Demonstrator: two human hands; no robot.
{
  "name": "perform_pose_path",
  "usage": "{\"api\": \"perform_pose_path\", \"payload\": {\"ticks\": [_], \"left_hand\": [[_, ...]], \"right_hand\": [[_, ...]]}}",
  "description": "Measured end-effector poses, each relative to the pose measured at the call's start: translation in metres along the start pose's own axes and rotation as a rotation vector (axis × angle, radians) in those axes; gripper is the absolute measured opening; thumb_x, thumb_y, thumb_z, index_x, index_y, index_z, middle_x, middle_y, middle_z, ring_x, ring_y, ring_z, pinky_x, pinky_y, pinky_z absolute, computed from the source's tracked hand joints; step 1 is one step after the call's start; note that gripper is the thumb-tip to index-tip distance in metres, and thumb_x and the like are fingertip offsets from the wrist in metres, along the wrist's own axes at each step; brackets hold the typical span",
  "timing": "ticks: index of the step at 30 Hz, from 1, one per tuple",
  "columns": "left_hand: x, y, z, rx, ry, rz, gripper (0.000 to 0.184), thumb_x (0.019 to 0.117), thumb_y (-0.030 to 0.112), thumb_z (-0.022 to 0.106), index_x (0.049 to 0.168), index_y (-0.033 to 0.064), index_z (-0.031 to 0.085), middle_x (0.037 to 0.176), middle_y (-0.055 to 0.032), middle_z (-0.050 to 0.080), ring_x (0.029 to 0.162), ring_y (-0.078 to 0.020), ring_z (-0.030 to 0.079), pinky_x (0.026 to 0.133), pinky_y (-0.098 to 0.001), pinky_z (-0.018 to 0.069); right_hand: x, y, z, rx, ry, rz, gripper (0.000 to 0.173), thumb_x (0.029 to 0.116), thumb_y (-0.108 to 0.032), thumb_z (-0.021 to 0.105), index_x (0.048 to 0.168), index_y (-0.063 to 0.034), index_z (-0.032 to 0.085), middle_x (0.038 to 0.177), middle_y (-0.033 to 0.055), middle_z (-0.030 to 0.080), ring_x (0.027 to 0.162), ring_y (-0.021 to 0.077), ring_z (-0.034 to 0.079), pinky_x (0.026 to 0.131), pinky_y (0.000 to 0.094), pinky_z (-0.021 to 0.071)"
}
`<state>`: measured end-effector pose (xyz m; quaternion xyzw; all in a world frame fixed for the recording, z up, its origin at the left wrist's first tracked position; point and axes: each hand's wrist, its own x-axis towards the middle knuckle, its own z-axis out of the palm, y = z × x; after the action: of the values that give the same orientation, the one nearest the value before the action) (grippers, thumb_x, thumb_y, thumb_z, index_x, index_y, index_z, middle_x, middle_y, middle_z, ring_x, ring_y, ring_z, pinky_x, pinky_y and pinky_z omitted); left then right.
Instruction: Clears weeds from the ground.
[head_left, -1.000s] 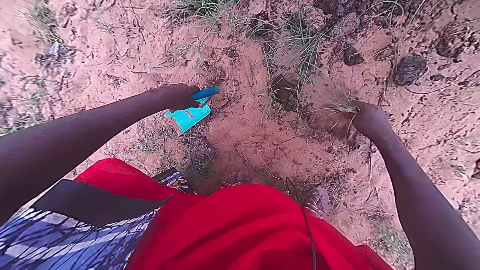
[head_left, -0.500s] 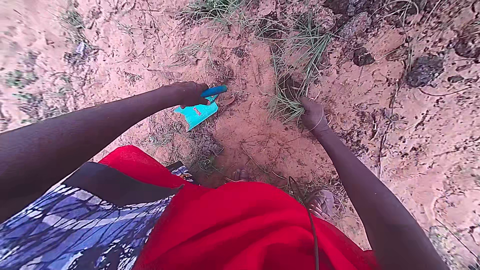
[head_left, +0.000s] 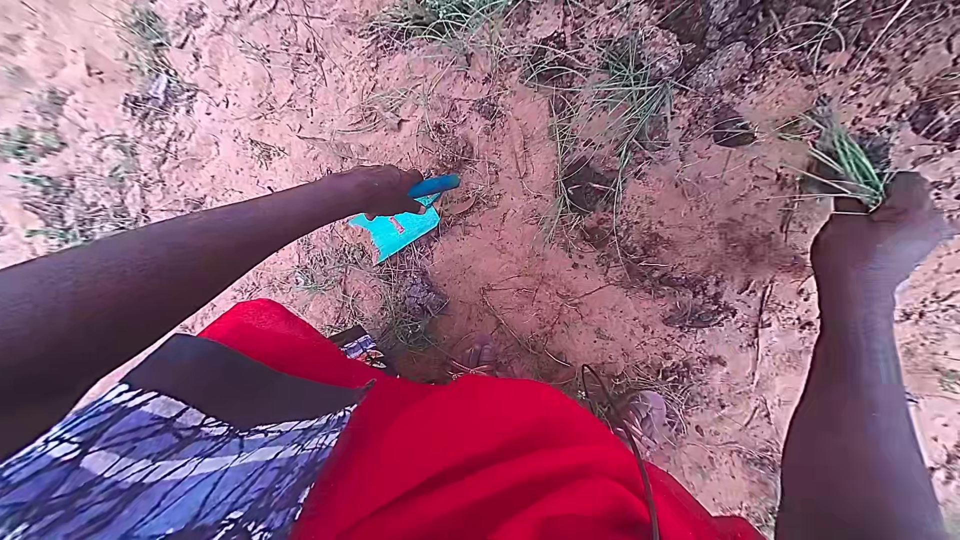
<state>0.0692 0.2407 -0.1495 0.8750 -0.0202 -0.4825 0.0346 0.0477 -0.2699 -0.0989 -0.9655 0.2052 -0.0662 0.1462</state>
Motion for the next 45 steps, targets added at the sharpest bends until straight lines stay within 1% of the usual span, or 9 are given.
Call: {"api": "perform_pose_path", "payload": {"ticks": [3,5,8,14,16,27,30,35,45], "left_hand": [[-0.007,0.007,0.001,0.125,0.047,-0.025,0.047,0.1052,0.040,0.058,0.137,0.0063,0.052,0.106,-0.0245,0.067,0.094,-0.0436,0.069,0.080,-0.0613,0.0539],[-0.009,0.010,0.010,0.250,0.166,-0.031,0.044,0.1049,0.037,0.059,0.134,0.0043,0.054,0.105,-0.0268,0.068,0.100,-0.0486,0.068,0.081,-0.0658,0.0518],[-0.007,0.012,0.023,0.335,0.275,-0.042,0.038,0.1046,0.033,0.060,0.128,0.0038,0.055,0.094,-0.0253,0.069,0.091,-0.0480,0.070,0.074,-0.0632,0.0538],[-0.007,0.005,0.016,0.293,0.257,-0.001,0.037,0.1059,0.033,0.058,0.127,0.0032,0.056,0.096,-0.0247,0.069,0.092,-0.0467,0.070,0.076,-0.0626,0.0532],[-0.009,0.005,0.015,0.286,0.251,0.009,0.036,0.1059,0.033,0.057,0.126,0.0034,0.056,0.095,-0.0240,0.068,0.091,-0.0458,0.070,0.075,-0.0615,0.0533],[-0.010,0.009,0.009,0.255,0.198,0.001,0.038,0.1063,0.035,0.057,0.130,0.0042,0.055,0.099,-0.0249,0.069,0.096,-0.0461,0.069,0.080,-0.0624,0.0527],[-0.010,0.006,0.009,0.254,0.198,0.001,0.039,0.1062,0.035,0.057,0.130,0.0047,0.055,0.100,-0.0252,0.069,0.097,-0.0467,0.069,0.081,-0.0630,0.0523],[-0.009,0.000,0.006,0.229,0.197,0.035,0.043,0.1059,0.038,0.057,0.132,0.0036,0.055,0.104,-0.0271,0.068,0.101,-0.0486,0.068,0.083,-0.0657,0.0512],[-0.004,-0.001,0.005,0.224,0.182,0.038,0.044,0.1055,0.038,0.058,0.133,0.0040,0.056,0.105,-0.0259,0.068,0.103,-0.0475,0.068,0.084,-0.0658,0.0517]], "right_hand": [[0.017,0.003,0.007,0.271,0.207,0.106,0.047,0.1024,-0.028,0.053,0.137,0.0027,0.055,0.126,0.0199,0.065,0.116,0.0227,0.064,0.103,0.0400,0.0486],[0.022,-0.012,0.039,0.428,0.004,0.112,0.042,0.1003,-0.030,0.063,0.130,-0.0006,0.058,0.105,0.0088,0.063,0.086,0.0106,0.061,0.080,0.0335,0.0529],[0.037,-0.037,0.080,0.422,-0.268,0.026,0.029,0.0968,-0.020,0.069,0.114,0.0026,0.067,0.102,0.0224,0.068,0.089,0.0304,0.064,0.084,0.0576,0.0495],[0.032,-0.092,0.108,0.263,-0.302,-0.471,0.027,0.0944,-0.005,0.062,0.116,0.0086,0.071,0.131,0.0269,0.065,0.120,0.0423,0.063,0.101,0.0627,0.0458],[0.033,-0.101,0.111,-0.011,-0.330,-0.591,0.028,0.0937,-0.008,0.065,0.119,0.0022,0.070,0.146,0.0284,0.050,0.113,0.0522,0.063,0.086,0.0716,0.0497],[0.112,-0.058,0.080,-0.322,-0.171,-0.340,0.051,0.0900,-0.010,0.069,0.140,-0.0189,0.063,0.151,0.0303,0.046,0.115,0.0627,0.058,0.079,0.0831,0.0434],[0.119,-0.069,0.083,-0.289,-0.167,-0.245,0.065,0.0765,-0.010,0.083,0.138,-0.0133,0.063,0.152,0.0349,0.041,0.121,0.0611,0.055,0.084,0.0799,0.0461],[0.051,-0.068,0.084,0.162,0.054,-0.206,0.036,0.0971,-0.022,0.061,0.126,-0.0027,0.070,0.140,0.0268,0.055,0.128,0.0374,0.055,0.108,0.0511,0.0411],[-0.005,-0.080,0.166,0.266,0.014,-0.206,0.029,0.0957,-0.010,0.064,0.120,0.0048,0.071,0.131,0.0276,0.063,0.122,0.0402,0.061,0.105,0.0524,0.0454]]}}
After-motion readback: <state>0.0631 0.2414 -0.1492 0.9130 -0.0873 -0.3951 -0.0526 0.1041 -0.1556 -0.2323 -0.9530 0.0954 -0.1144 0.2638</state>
